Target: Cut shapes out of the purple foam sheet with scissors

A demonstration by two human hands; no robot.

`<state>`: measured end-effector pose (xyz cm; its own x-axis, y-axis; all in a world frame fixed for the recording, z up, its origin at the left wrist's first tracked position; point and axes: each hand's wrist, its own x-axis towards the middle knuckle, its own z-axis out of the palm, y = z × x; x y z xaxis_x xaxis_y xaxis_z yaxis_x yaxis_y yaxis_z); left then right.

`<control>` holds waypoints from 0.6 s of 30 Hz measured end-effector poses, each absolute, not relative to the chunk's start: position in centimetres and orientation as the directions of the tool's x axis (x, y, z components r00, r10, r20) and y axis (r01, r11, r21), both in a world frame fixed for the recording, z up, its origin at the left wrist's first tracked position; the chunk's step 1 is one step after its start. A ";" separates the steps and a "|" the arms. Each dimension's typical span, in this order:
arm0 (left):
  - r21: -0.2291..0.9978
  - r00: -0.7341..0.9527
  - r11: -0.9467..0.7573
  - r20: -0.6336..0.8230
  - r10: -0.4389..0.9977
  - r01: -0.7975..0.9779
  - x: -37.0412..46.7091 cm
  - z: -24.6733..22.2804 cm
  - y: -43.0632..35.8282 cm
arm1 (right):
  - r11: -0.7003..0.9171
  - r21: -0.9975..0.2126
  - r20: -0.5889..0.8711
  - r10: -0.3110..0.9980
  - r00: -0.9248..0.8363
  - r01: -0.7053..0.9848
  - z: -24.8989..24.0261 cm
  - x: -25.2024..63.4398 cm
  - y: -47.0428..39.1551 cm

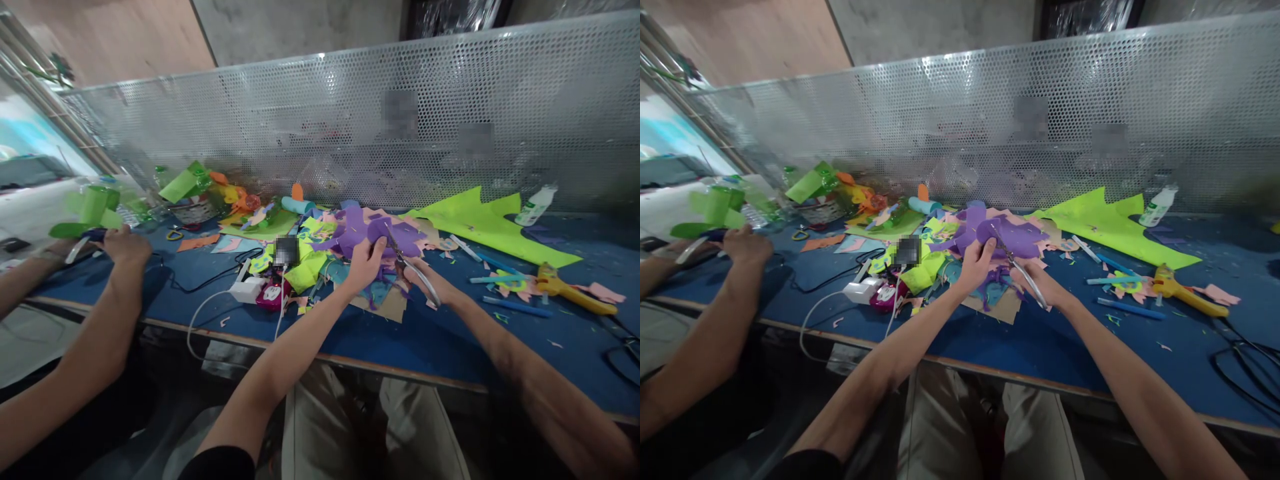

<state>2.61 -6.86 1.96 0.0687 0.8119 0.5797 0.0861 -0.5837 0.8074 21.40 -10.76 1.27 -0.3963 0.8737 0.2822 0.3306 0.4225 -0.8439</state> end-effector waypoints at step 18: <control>0.817 0.067 -0.572 0.568 0.820 0.071 2.6 1.7 -6.8 | 0.496 -0.797 0.359 0.848 -0.390 0.344 1.0 21.4 -10.8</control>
